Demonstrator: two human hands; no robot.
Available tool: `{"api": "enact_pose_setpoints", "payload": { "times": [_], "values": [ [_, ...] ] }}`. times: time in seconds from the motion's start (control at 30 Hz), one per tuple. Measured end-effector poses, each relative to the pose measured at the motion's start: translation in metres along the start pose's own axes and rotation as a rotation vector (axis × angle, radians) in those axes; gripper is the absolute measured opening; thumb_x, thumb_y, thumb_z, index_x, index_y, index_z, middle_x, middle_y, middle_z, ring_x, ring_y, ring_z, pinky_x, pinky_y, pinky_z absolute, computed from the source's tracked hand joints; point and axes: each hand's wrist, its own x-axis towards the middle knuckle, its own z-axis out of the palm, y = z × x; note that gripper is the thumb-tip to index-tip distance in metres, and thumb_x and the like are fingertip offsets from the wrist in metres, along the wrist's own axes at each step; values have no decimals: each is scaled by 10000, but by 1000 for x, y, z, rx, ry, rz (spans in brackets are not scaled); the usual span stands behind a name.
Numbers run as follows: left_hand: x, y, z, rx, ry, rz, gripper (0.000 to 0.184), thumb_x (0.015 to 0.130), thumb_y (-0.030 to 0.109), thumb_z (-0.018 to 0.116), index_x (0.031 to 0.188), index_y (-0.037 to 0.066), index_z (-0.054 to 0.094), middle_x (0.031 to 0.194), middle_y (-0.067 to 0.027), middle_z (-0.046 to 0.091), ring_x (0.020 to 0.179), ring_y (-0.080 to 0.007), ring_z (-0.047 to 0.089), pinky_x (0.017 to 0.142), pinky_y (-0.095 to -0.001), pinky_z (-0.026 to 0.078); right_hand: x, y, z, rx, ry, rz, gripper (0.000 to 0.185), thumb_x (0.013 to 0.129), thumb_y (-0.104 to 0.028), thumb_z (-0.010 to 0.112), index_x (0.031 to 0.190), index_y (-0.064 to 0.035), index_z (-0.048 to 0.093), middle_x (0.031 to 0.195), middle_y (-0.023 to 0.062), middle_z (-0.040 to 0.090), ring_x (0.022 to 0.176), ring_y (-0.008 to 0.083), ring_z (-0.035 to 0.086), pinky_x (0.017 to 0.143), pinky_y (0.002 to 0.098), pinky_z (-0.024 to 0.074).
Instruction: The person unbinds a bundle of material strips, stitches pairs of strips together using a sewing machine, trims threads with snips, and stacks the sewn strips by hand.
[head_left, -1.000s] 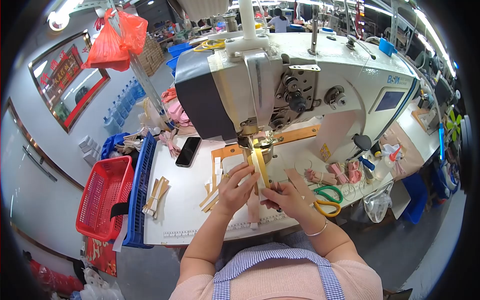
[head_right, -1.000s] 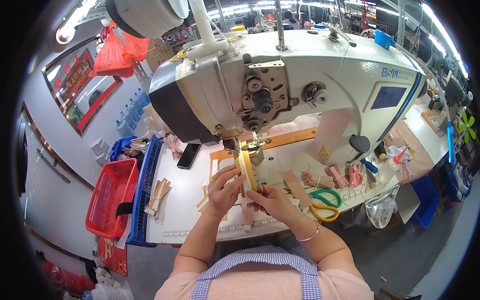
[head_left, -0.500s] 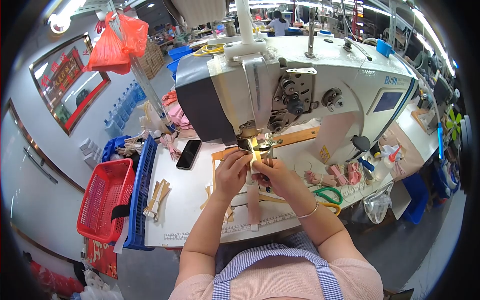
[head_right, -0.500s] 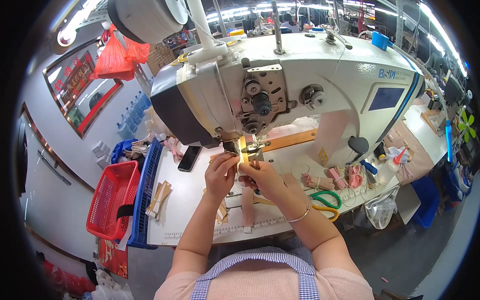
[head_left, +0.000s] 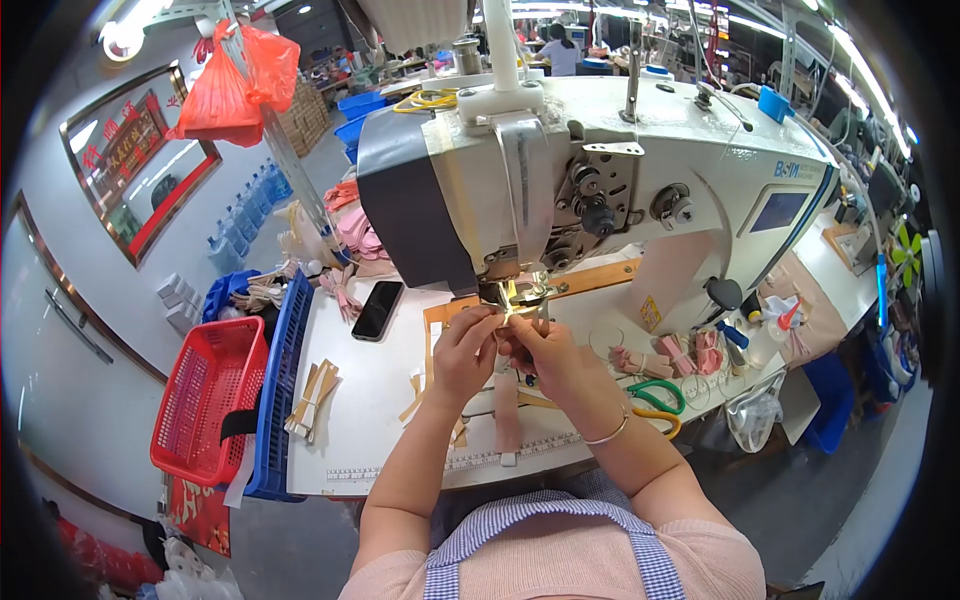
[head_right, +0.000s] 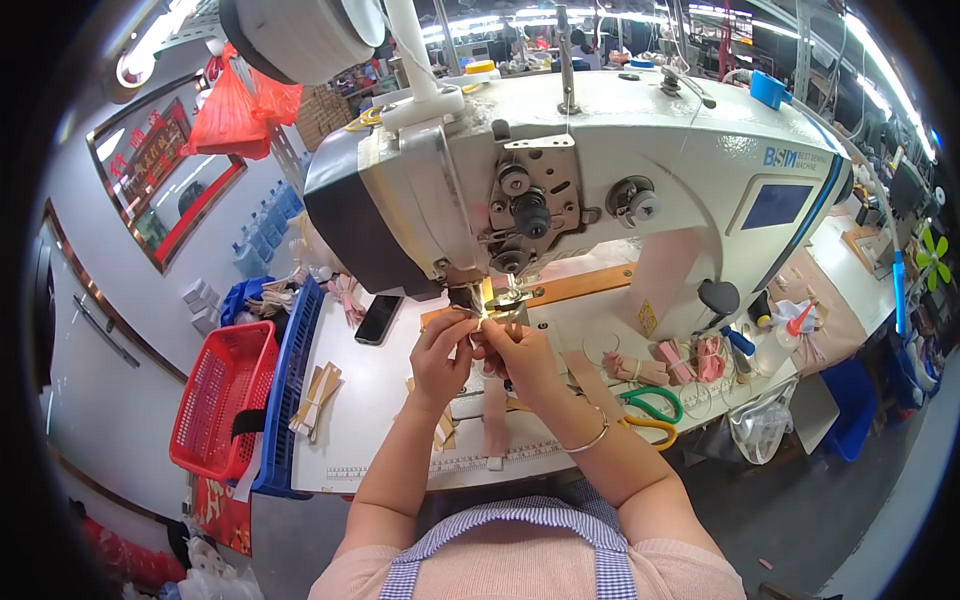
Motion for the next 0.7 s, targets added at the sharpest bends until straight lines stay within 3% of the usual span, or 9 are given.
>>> {"api": "enact_pose_setpoints", "payload": {
  "times": [0.1,0.2,0.27,0.3,0.37,0.4,0.47,0.6,0.7],
  "values": [
    [0,-1,0,-23,1,-38,283,666,-111,568,902,40,605,910,-120,595,837,-272,602,693,-318,499,0,2,-2,14,-12,9,266,870,-276,547,843,-23,626,658,24,601,506,63,504,438,171,348],
    [-3,-15,5,-154,56,-249,159,744,-57,548,875,19,595,883,-85,601,801,-229,601,659,-281,488,-2,3,-4,13,22,-14,250,866,-263,558,805,-28,616,650,11,591,501,57,499,435,169,347],
    [5,-31,11,-463,134,-804,104,825,61,520,905,32,581,865,-33,601,735,-162,582,593,-244,459,-1,8,-12,46,88,-78,240,863,-253,566,774,-33,605,645,4,584,503,53,498,437,165,348],
    [13,-39,15,-462,137,-807,104,825,61,520,905,32,581,865,-33,601,735,-162,582,593,-244,459,0,10,-15,79,153,-141,236,859,-243,573,744,-38,594,640,-4,577,505,49,497,439,161,348],
    [30,-46,23,-789,7,-1240,247,827,52,525,1073,68,525,1014,-25,579,861,-141,566,753,-249,449,5,9,-19,118,245,-163,189,864,-217,569,767,-55,561,614,-20,534,496,40,468,438,161,336],
    [33,-42,25,-791,12,-1241,247,827,52,525,1073,68,525,1014,-25,579,861,-141,566,753,-249,449,9,10,-24,153,246,-257,166,862,-212,570,783,-67,550,595,-11,508,495,51,460,427,172,333],
    [46,-25,23,-934,-31,-1306,204,819,152,541,1007,74,543,843,-14,587,672,-112,549,458,-253,405,13,5,-23,259,286,-367,110,867,-191,555,834,-88,529,581,-9,468,491,60,439,414,181,319],
    [40,-32,26,-1062,-61,-1199,207,809,138,546,1004,66,539,827,-23,582,669,-121,553,433,-269,409,17,-8,-26,165,200,-360,117,869,-162,538,934,-68,565,607,-11,489,506,49,429,435,173,314],
    [39,-37,29,-1015,-72,-1132,231,816,137,532,1035,62,528,887,-31,573,744,-125,550,519,-281,445,19,-9,-30,100,217,-373,145,856,-174,570,945,-60,560,616,-16,505,489,34,410,417,169,288]
  ]
}}
